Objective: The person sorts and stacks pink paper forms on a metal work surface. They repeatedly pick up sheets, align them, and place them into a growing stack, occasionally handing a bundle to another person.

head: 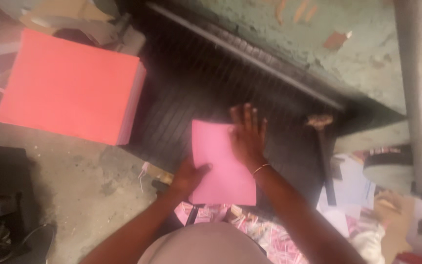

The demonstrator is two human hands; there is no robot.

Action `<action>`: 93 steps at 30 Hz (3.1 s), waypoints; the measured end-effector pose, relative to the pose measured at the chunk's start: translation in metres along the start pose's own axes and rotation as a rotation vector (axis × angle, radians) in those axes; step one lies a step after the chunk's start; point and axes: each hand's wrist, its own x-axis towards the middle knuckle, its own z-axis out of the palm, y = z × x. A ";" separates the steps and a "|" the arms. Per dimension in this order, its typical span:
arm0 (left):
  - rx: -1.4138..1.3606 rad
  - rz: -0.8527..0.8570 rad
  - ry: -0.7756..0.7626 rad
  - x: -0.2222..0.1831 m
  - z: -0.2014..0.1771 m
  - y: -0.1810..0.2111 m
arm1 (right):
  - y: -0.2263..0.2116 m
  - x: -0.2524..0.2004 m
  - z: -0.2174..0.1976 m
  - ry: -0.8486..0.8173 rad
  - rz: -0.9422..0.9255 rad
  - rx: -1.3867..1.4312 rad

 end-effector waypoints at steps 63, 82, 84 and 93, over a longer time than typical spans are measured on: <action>0.667 0.083 0.114 -0.003 -0.008 0.023 | -0.034 0.019 -0.007 0.004 -0.161 -0.025; 0.656 0.073 0.208 0.016 -0.004 -0.012 | -0.034 0.012 0.010 0.100 -0.216 0.105; 0.666 0.194 0.216 0.011 -0.002 -0.014 | -0.033 -0.002 0.006 -0.031 -0.265 -0.036; 0.672 0.041 0.259 0.008 0.004 -0.014 | -0.033 -0.039 0.007 0.155 -0.304 0.051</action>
